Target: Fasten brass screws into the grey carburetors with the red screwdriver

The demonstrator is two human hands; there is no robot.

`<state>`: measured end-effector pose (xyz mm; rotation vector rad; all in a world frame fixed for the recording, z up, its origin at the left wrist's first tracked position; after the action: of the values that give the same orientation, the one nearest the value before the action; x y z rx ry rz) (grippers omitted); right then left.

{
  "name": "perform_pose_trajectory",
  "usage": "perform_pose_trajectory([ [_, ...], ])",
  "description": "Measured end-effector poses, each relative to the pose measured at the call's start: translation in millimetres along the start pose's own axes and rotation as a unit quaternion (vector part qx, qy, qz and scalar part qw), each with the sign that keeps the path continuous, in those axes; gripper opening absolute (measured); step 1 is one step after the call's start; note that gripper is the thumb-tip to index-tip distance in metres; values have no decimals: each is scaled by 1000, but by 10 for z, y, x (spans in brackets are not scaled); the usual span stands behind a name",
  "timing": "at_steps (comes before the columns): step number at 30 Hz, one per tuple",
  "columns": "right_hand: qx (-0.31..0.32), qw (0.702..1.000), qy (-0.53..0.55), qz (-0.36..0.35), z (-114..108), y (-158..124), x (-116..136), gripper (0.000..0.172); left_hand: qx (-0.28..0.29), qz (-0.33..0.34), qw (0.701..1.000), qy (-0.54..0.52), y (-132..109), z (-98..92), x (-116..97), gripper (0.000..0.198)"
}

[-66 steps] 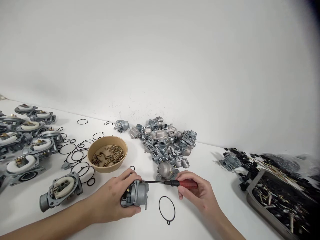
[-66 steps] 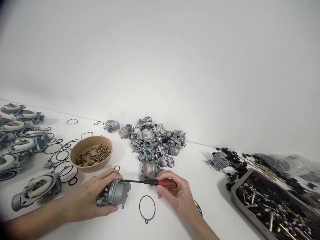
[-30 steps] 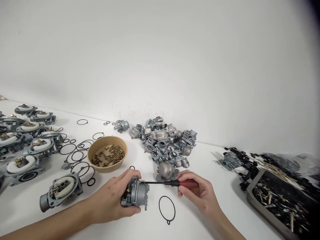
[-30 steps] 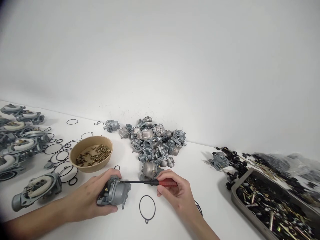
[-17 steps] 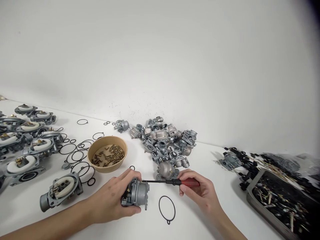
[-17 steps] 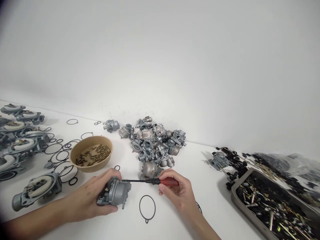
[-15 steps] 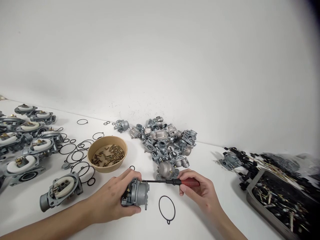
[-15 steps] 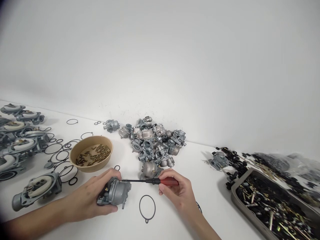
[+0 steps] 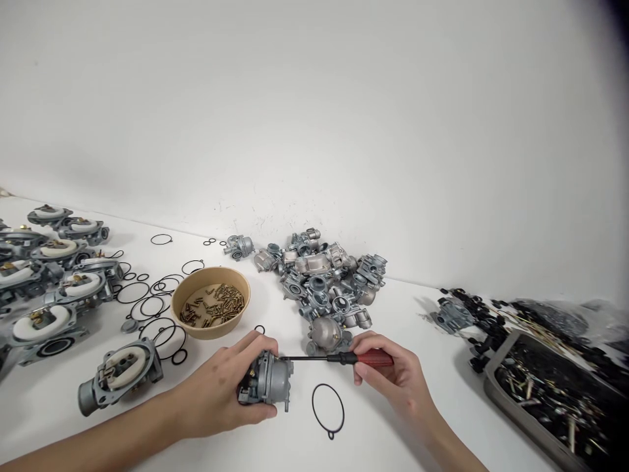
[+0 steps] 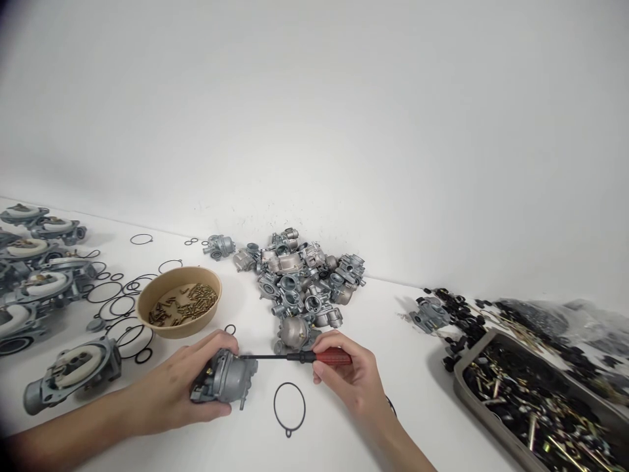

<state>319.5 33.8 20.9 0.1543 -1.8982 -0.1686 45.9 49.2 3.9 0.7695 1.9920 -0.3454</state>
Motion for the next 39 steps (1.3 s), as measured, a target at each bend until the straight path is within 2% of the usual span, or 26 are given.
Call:
perform_pose_trajectory([
  [13,4,999,48,13,49,-12,-18,18,12,-20,1000,-12,1,0,-18,53],
  [23,-4,999,49,15,39,-16,-28,18,1,-4,1000,5,-4,-3,-7,54],
  [39,4,999,48,17,31,-10,-63,19,10,-24,1000,-5,-4,-4,-15,54],
])
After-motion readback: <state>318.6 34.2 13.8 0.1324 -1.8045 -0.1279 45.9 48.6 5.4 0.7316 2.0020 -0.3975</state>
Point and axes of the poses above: each hand's wrist, its own y-axis towards the middle knuckle, its own z-axis out of the palm, x = y × z, the point moved 7 cm from there along y, towards the middle knuckle, and after that the axes turned 12 degrees about -y, right-handed, at the moved point
